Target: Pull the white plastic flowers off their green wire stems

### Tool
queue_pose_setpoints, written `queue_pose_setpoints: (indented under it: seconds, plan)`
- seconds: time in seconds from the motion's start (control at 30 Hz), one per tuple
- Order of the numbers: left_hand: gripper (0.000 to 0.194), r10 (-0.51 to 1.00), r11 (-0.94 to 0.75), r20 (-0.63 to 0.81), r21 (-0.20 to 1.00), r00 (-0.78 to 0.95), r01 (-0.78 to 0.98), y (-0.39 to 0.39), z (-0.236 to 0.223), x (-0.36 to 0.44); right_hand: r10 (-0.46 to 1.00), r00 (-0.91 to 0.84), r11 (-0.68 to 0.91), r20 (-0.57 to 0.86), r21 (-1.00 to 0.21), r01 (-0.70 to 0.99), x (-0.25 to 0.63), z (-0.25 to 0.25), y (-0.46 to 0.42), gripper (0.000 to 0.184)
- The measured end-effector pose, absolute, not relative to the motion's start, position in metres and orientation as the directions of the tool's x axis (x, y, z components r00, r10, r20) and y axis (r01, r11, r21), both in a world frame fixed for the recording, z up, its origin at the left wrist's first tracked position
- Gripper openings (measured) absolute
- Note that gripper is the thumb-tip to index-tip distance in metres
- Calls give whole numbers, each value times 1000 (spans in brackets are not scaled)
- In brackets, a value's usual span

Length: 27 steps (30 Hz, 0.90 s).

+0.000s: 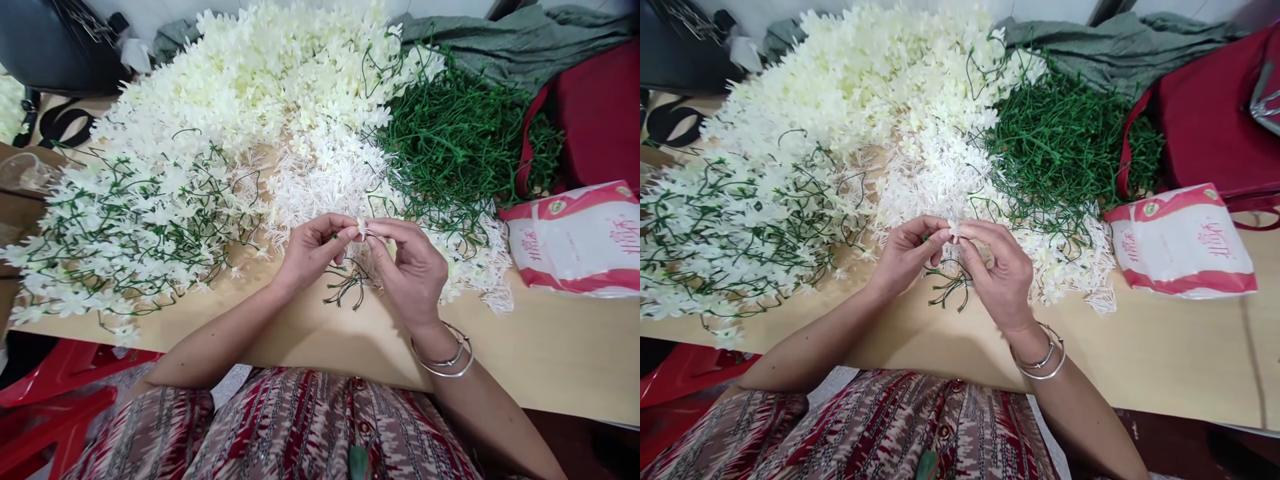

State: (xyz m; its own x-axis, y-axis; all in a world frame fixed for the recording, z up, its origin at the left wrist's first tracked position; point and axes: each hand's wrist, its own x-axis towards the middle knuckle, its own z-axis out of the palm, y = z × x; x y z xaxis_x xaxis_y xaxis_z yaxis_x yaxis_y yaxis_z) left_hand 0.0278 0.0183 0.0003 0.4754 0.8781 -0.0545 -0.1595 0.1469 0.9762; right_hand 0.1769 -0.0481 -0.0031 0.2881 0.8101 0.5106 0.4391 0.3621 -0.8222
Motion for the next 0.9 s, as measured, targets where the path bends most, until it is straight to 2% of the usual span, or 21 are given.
queue_pose_setpoints:
  seconds: [0.07,0.13,0.37,0.47,0.53,0.63,0.73,0.9]
  plan:
    - [35,866,204,-84,960,493,-193,21,0,27,843,348,308,411,-898,314,176,0,-49,23]
    - [37,858,236,-101,949,504,-211,23,0,27,860,356,288,366,-923,254,177,3,-49,23]
    - [35,831,165,-62,977,553,-137,21,4,24,833,306,338,461,-861,379,181,0,-49,13]
    - [38,811,146,-62,984,582,-98,21,9,24,842,295,321,452,-859,399,182,-3,-50,11]
    - [39,791,153,-75,985,607,-78,22,11,23,862,297,290,410,-880,375,182,-4,-51,12]
    - [37,757,190,-103,980,645,-66,22,14,22,894,246,283,375,-896,342,184,-4,-51,23]
    - [32,754,186,-96,980,650,-71,23,13,20,908,190,307,374,-901,305,186,-2,-49,15]
    - [25,778,146,-25,979,628,-142,26,2,19,909,280,281,310,-950,138,189,-2,-47,8]
